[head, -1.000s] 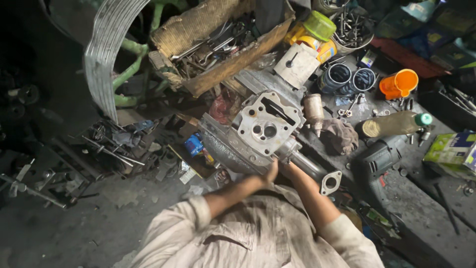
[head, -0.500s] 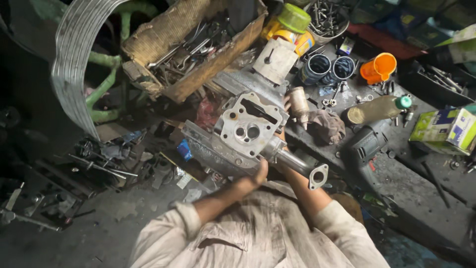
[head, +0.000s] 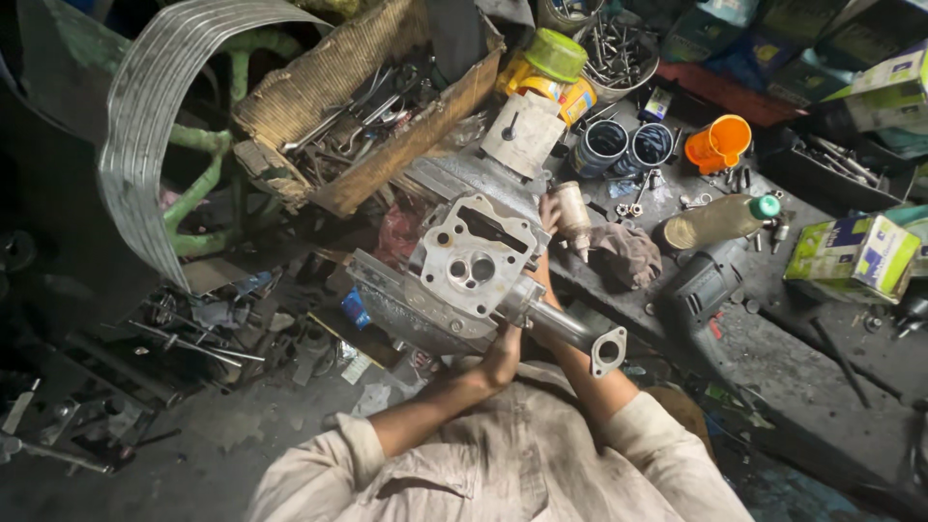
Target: The person holds a metal engine component clamped in a vise and uses a power drill to work on a cylindrical section. They repeatedly reposition the drill and rotate the part by hand while inspecting the surface.
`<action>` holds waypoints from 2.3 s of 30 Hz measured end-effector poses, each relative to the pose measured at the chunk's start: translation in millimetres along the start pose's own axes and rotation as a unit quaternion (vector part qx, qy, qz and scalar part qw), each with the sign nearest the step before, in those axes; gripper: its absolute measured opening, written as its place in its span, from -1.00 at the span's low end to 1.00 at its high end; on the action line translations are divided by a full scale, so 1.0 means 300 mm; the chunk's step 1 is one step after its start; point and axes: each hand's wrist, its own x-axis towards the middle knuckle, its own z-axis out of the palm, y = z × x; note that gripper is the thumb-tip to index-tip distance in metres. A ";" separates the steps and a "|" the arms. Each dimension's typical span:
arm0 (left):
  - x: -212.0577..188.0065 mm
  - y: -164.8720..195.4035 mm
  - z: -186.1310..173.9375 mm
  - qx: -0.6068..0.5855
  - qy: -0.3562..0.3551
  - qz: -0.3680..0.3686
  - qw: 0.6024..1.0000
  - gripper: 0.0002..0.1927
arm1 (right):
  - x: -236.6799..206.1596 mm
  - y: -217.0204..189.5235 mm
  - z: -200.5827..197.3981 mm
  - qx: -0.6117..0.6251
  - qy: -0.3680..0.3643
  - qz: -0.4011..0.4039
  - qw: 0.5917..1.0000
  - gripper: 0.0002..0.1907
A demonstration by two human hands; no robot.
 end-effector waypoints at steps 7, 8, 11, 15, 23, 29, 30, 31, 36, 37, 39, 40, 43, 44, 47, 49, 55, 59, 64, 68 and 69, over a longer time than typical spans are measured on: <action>0.137 -0.073 -0.085 -0.042 0.042 -0.028 0.998 -0.58 | -0.348 -0.091 0.027 0.172 -0.075 0.205 0.961 -0.43; 0.133 -0.072 -0.080 -0.043 0.040 -0.028 0.998 -0.58 | -0.340 -0.065 0.034 0.200 -0.098 0.231 0.947 -0.43; 0.069 -0.034 -0.024 -0.035 0.018 -0.019 0.999 -0.58 | -0.117 0.031 0.016 0.038 0.004 0.090 0.995 -0.27; 0.039 0.031 0.021 -0.050 -0.002 0.018 0.999 -0.58 | -0.001 -0.025 -0.055 -0.073 0.114 -0.076 0.988 -0.03; 0.151 0.001 -0.023 -0.068 0.002 0.006 0.998 -0.58 | -0.227 -0.196 -0.093 -0.047 0.052 -0.027 0.997 -0.23; 0.059 0.110 0.095 -0.064 -0.036 0.049 0.996 -0.57 | -0.008 0.028 -0.128 -0.247 0.163 0.006 0.955 -0.21; 0.086 0.111 0.089 -0.068 -0.030 0.043 0.996 -0.57 | -0.035 0.034 -0.109 -0.249 0.137 0.038 0.958 -0.15; 0.112 0.101 0.074 -0.072 -0.024 0.036 0.997 -0.57 | -0.090 0.053 -0.079 -0.250 0.112 0.069 0.959 -0.08; 0.175 0.067 0.049 -0.072 -0.024 0.027 0.997 -0.57 | -0.234 -0.002 -0.064 -0.115 0.090 0.004 0.989 -0.17; 0.155 0.074 0.065 -0.069 -0.029 0.029 0.997 -0.57 | -0.205 -0.008 -0.093 -0.132 0.087 0.003 0.987 -0.14; 0.088 0.090 0.096 -0.054 -0.044 0.034 0.997 -0.57 | -0.094 -0.016 -0.150 -0.160 0.101 0.005 0.982 -0.16; 0.048 0.104 0.113 -0.048 -0.055 0.044 0.996 -0.57 | -0.042 -0.027 -0.180 -0.172 0.117 0.009 0.978 -0.21; 0.033 0.130 0.124 -0.060 -0.057 0.053 0.995 -0.57 | -0.071 -0.102 -0.223 -0.194 0.136 -0.004 0.971 -0.26; 0.062 0.136 0.119 -0.066 -0.049 0.049 0.995 -0.57 | -0.121 -0.132 -0.222 -0.198 0.140 -0.013 0.970 -0.25; 0.154 0.136 0.085 -0.084 -0.040 0.039 0.995 -0.57 | -0.320 -0.200 -0.181 -0.070 0.036 -0.038 0.996 -0.26; 0.184 0.140 0.066 -0.086 -0.041 0.031 0.995 -0.57 | -0.323 -0.183 -0.160 -0.089 0.032 -0.022 0.995 -0.21; 0.031 0.142 0.130 -0.065 -0.071 0.059 0.994 -0.57 | -0.119 -0.080 -0.233 -0.101 0.091 -0.060 0.989 -0.13; 0.067 0.148 0.142 -0.092 -0.067 0.064 0.992 -0.56 | -0.282 -0.146 -0.233 -0.086 0.074 -0.040 0.993 -0.22; 0.134 0.150 0.141 -0.099 -0.061 0.055 0.992 -0.56 | -0.318 -0.106 -0.133 -0.022 0.075 0.028 0.997 -0.26; 0.042 0.165 0.177 -0.093 -0.074 0.067 0.991 -0.56 | -0.099 0.008 -0.204 -0.093 0.118 0.043 0.988 -0.29; 0.025 0.165 0.181 -0.095 -0.078 0.071 0.990 -0.56 | -0.085 0.007 -0.225 -0.103 0.128 0.044 0.985 -0.29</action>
